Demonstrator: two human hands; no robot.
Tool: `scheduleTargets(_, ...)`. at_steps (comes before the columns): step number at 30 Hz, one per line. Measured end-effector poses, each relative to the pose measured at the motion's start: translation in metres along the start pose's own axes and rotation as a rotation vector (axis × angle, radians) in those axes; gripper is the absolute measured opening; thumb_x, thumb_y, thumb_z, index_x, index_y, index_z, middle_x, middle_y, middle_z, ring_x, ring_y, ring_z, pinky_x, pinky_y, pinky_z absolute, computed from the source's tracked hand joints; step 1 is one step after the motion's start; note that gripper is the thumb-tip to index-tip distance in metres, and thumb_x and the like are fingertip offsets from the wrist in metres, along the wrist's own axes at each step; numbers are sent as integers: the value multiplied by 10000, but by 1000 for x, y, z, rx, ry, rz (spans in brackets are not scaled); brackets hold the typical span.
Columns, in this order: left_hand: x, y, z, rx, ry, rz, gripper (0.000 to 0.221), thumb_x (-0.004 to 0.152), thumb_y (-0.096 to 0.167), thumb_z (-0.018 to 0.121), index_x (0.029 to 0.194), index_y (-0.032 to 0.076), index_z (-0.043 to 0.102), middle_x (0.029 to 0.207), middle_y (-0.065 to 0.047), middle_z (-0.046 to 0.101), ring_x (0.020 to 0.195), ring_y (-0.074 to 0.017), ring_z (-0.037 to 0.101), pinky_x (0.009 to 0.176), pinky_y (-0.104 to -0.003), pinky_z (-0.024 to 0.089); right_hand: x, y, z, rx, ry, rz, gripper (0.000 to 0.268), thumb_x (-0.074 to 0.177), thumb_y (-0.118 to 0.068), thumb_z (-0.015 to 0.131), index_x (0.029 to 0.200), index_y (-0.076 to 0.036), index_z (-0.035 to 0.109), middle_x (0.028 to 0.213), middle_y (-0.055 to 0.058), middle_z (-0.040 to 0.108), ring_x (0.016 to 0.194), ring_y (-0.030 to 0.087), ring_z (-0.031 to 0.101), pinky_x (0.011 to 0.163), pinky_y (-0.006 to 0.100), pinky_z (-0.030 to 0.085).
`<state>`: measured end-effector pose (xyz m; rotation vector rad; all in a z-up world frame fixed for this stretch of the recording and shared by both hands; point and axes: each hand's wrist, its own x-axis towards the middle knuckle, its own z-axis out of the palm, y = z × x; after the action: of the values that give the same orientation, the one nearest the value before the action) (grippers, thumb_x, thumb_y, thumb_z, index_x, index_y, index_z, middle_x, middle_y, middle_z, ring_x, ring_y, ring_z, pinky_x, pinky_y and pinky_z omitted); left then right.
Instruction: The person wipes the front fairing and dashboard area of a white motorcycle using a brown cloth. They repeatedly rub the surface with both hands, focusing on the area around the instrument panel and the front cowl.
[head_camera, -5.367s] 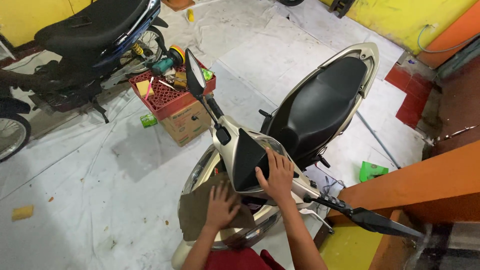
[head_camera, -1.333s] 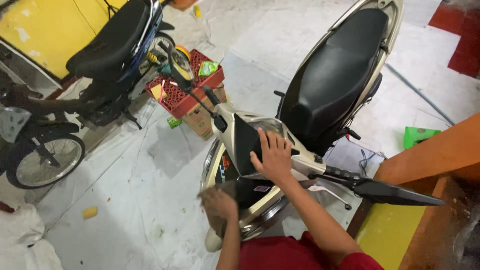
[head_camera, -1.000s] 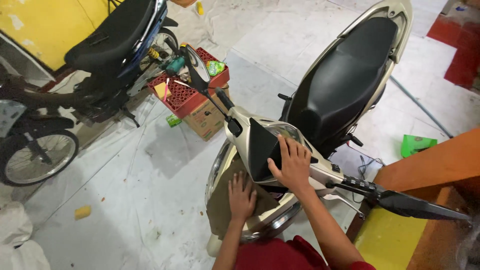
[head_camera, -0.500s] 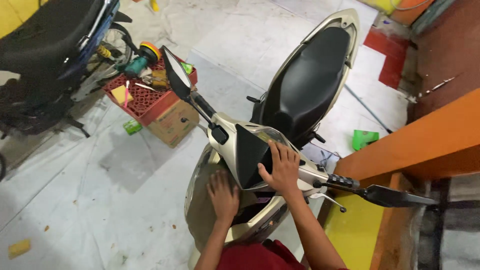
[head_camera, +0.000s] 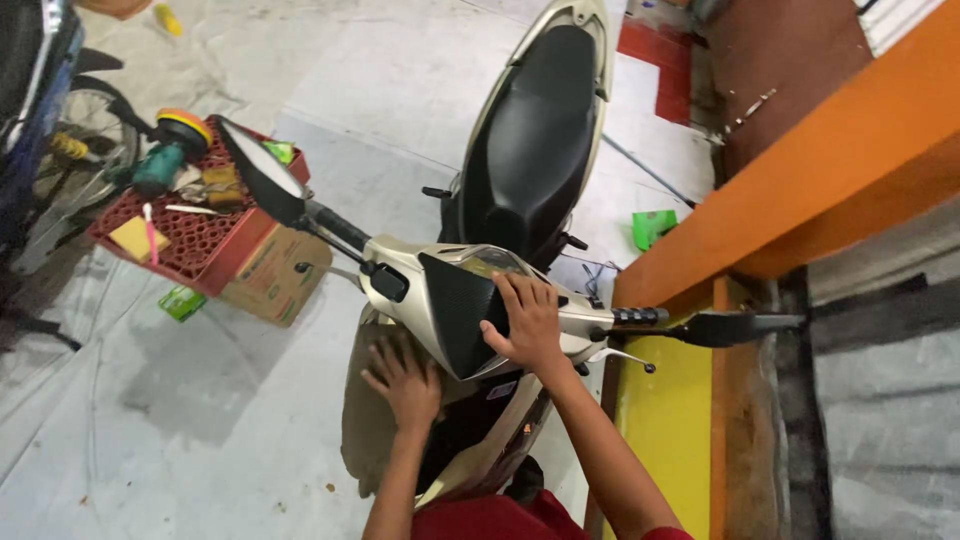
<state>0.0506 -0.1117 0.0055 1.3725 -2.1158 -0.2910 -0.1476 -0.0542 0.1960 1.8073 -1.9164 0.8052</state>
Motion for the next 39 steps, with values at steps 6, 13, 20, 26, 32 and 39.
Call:
scheduleTargets(6, -37, 15, 3, -3, -239, 336, 515, 947, 446, 576, 1319, 91, 607, 1419, -210, 495, 1435, -413, 357, 1216, -695, 141, -1, 3, 1, 3, -25, 4, 748, 848, -456, 668, 1460, -57, 509, 1331, 140, 548, 1181, 337, 506, 1030, 484, 362)
scheduleTargets(13, -11, -3, -12, -141, -184, 434, 525, 957, 405, 570, 1328, 36, 613, 1414, -211, 550, 1429, -405, 404, 1202, -672, 176, -2, 3, 4, 6, -3, -12, 717, 898, -490, 629, 1462, -64, 514, 1348, 138, 565, 1215, 323, 522, 1056, 476, 367)
scheduleTargets(20, 53, -1, 5, -35, -84, 315, 613, 892, 404, 612, 1373, 25, 588, 1422, -230, 525, 1390, -481, 365, 1187, -700, 137, 2, -5, -2, 17, 26, -11, 735, 861, -490, 651, 1457, -81, 524, 1324, 134, 571, 1206, 339, 523, 1044, 481, 373)
scheduleTargets(26, -14, 15, 6, -63, -92, 326, 559, 949, 380, 587, 1388, 35, 566, 1451, -207, 493, 1438, -427, 390, 1248, -683, 191, -4, 2, -3, 51, 44, -21, 722, 883, -460, 668, 1474, -76, 508, 1323, 141, 553, 1203, 353, 514, 1046, 489, 369)
scheduleTargets(32, -123, 2, 9, 77, 90, 268, 581, 982, 438, 484, 1505, 186, 460, 1590, -145, 370, 1488, -391, 280, 1184, -627, 173, -1, 7, -6, 89, 16, -24, 742, 827, -433, 687, 1456, -82, 508, 1309, 137, 557, 1190, 338, 519, 1017, 489, 368)
scheduleTargets(39, -18, 15, 13, 28, 56, -173, 599, 1046, 365, 445, 1596, 134, 392, 1662, -171, 303, 1551, -401, 225, 1236, -621, 138, 0, 11, -11, 159, -46, -53, 748, 846, -435, 711, 1466, -66, 514, 1302, 141, 557, 1189, 322, 507, 1023, 496, 353)
